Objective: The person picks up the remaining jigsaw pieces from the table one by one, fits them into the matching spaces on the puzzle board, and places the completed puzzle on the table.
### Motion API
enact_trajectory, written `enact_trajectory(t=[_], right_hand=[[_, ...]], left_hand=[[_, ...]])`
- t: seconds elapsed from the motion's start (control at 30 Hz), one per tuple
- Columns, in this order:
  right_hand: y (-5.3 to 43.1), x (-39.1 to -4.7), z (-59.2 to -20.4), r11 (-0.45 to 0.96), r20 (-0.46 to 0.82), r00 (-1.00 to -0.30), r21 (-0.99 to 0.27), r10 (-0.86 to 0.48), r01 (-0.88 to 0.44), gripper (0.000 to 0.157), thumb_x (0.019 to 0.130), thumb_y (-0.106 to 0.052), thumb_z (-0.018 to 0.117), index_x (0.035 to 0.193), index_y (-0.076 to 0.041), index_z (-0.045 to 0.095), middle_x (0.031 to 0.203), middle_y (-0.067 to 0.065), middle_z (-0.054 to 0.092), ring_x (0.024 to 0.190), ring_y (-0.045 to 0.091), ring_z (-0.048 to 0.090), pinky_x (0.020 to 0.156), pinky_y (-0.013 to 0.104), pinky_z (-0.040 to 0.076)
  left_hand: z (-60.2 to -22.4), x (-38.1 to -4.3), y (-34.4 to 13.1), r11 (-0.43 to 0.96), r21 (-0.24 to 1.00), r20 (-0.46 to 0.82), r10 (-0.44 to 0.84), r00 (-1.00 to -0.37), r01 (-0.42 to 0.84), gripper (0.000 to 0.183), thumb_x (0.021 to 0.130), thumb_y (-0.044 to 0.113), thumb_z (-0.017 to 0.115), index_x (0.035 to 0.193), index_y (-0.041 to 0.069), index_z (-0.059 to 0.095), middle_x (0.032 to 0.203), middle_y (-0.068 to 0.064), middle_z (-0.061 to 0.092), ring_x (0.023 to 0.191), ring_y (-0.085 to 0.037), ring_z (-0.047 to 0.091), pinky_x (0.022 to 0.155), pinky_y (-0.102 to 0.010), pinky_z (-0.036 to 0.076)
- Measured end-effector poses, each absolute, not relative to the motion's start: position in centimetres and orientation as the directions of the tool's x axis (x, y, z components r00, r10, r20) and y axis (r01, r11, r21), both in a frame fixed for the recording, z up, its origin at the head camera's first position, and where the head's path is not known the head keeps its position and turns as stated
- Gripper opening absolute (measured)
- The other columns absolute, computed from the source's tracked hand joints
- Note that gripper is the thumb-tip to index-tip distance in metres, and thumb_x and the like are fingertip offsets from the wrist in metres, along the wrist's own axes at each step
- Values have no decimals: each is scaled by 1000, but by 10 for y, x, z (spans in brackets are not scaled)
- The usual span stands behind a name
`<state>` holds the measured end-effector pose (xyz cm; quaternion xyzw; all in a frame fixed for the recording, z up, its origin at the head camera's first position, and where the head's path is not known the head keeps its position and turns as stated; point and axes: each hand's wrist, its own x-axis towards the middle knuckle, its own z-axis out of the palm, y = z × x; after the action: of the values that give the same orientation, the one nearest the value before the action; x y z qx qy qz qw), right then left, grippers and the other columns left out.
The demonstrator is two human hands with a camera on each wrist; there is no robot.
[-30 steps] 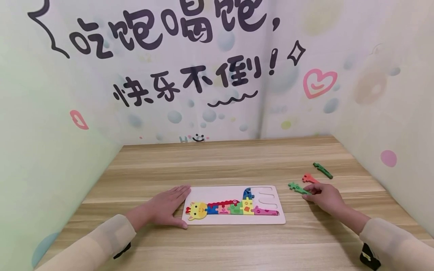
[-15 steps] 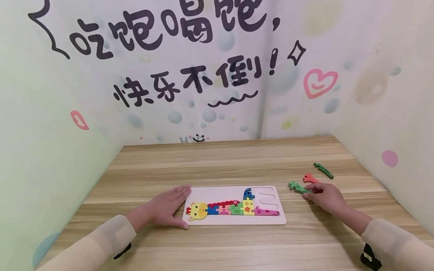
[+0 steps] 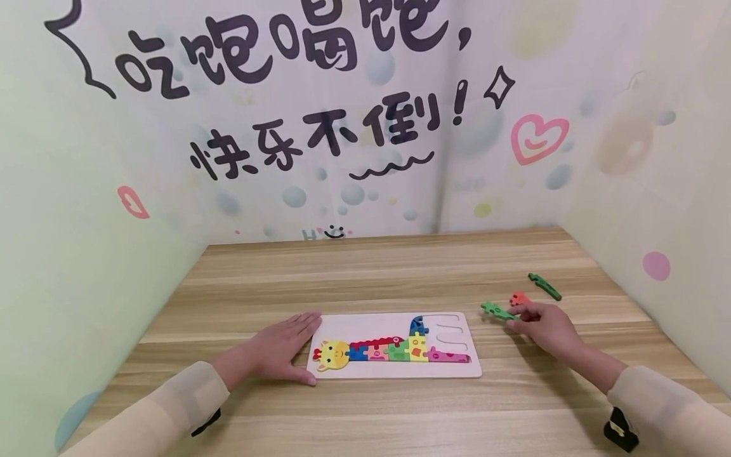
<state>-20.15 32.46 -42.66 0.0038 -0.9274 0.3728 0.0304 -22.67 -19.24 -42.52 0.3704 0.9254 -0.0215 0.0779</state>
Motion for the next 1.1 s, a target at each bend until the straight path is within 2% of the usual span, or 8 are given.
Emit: enact_trajectory(t=[0.6, 1.1], right_hand=[[295, -199, -419, 668, 80, -996, -739, -50, -93, 24, 85, -14, 76, 106, -2, 72, 90, 8, 58, 80, 22, 48, 58, 25, 45], [268, -197, -418, 641, 89, -989, -754, -115, -143, 21, 84, -15, 77, 103, -6, 73, 87, 4, 60, 78, 21, 48, 57, 26, 42]], left_hand=[[-426, -228, -193, 726, 19, -169, 680, -714, 687, 117, 75, 85, 44, 155, 4, 19, 161, -8, 17, 147, -22, 13, 116, -39, 17], [-429, -230, -193, 727, 13, -162, 679, -716, 687, 117, 74, 86, 43, 155, 5, 18, 161, -7, 16, 147, -22, 12, 116, -39, 17]])
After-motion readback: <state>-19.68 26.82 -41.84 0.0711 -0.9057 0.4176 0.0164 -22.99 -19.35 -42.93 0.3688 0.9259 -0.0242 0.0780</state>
